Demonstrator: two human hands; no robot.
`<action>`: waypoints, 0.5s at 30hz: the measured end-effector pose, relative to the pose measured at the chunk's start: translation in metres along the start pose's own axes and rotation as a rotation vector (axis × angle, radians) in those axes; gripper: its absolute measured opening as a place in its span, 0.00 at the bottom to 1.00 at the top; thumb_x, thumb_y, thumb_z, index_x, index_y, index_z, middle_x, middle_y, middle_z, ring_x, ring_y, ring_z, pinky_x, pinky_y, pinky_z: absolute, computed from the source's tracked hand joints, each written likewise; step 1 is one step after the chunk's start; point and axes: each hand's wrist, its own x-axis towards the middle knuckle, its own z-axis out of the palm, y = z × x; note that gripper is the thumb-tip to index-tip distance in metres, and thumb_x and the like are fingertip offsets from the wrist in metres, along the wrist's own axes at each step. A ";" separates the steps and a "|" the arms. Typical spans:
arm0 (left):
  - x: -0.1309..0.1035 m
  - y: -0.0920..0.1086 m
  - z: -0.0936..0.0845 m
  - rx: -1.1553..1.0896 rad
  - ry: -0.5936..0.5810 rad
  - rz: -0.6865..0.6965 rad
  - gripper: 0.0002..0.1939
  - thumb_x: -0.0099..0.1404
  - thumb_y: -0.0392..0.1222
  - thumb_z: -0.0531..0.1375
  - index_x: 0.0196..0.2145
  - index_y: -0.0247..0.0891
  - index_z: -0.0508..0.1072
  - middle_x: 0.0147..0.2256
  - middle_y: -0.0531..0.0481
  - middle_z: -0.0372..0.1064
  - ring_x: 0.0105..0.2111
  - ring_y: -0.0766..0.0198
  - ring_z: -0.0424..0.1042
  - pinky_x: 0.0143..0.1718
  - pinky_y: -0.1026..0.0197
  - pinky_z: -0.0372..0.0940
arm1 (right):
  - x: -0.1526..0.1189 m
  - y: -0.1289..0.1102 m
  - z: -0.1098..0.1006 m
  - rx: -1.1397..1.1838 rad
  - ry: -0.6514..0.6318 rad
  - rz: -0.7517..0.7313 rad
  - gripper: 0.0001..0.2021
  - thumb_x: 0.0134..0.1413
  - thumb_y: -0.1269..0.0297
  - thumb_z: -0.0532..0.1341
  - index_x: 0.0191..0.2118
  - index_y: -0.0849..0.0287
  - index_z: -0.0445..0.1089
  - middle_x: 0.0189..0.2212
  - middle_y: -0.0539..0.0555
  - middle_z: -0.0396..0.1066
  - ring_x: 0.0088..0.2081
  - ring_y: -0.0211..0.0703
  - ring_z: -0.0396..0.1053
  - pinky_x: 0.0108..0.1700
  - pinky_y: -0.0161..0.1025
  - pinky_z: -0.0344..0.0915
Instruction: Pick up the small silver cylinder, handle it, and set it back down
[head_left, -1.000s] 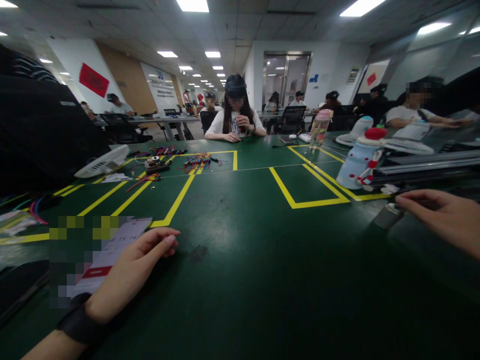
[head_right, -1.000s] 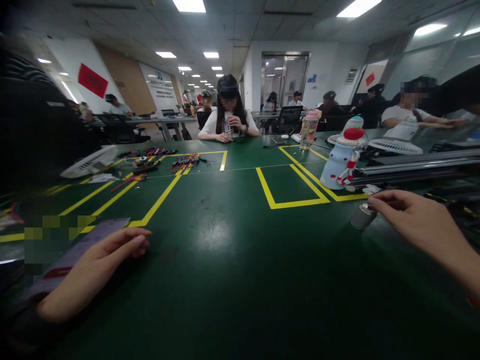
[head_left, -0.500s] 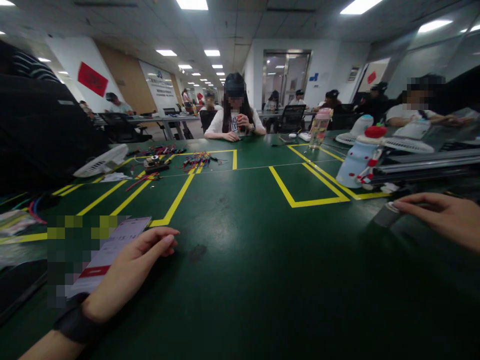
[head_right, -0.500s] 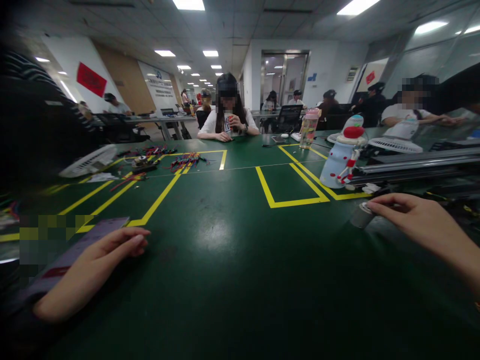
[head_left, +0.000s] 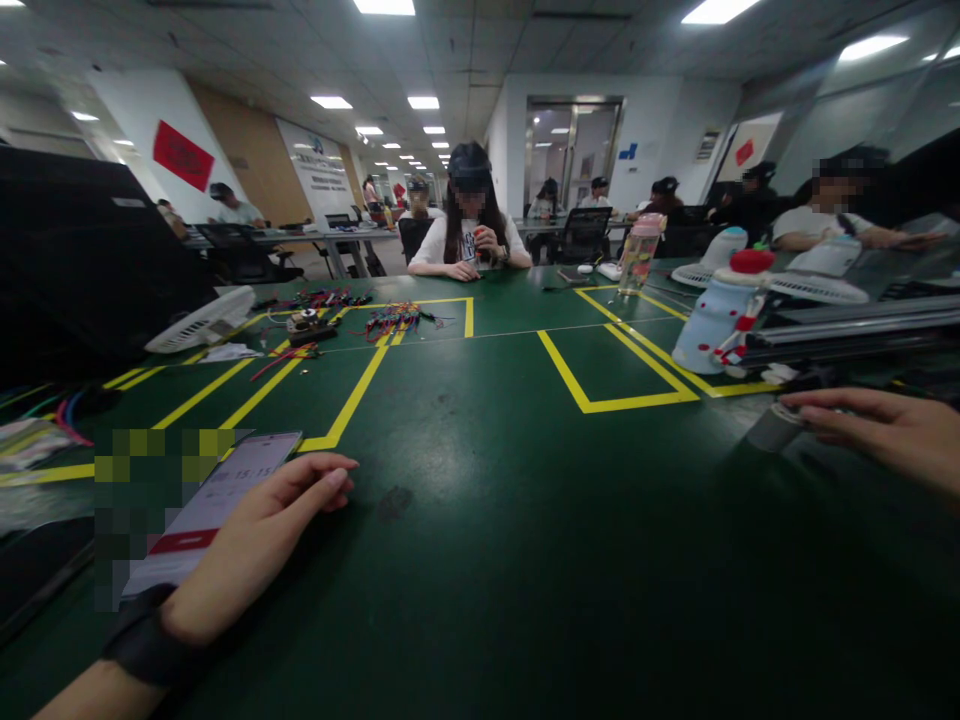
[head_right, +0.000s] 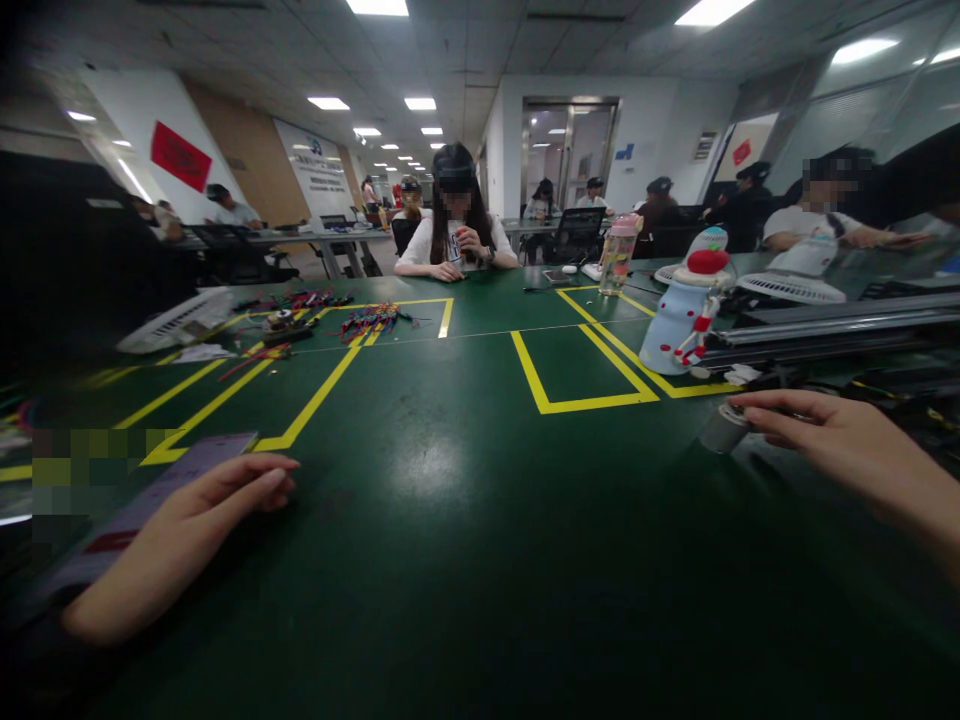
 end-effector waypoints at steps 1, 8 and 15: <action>-0.001 0.001 0.000 0.001 0.001 -0.001 0.16 0.60 0.53 0.60 0.42 0.41 0.74 0.34 0.51 0.73 0.36 0.57 0.73 0.40 0.58 0.67 | -0.001 0.000 0.000 0.002 -0.001 -0.029 0.24 0.44 0.46 0.62 0.46 0.52 0.74 0.48 0.56 0.70 0.42 0.50 0.68 0.44 0.45 0.60; 0.002 0.000 0.000 0.009 0.003 0.007 0.17 0.60 0.54 0.60 0.42 0.41 0.74 0.33 0.51 0.74 0.35 0.57 0.73 0.39 0.58 0.68 | -0.012 -0.011 0.009 -0.060 0.037 -0.032 0.28 0.39 0.45 0.67 0.44 0.59 0.71 0.37 0.61 0.72 0.34 0.45 0.69 0.35 0.41 0.59; 0.003 -0.010 -0.002 0.008 -0.003 0.034 0.15 0.60 0.52 0.61 0.42 0.43 0.75 0.34 0.52 0.74 0.35 0.58 0.74 0.38 0.60 0.68 | -0.007 -0.002 0.019 -0.022 0.027 -0.081 0.30 0.38 0.48 0.68 0.46 0.61 0.66 0.43 0.63 0.69 0.39 0.47 0.68 0.37 0.41 0.62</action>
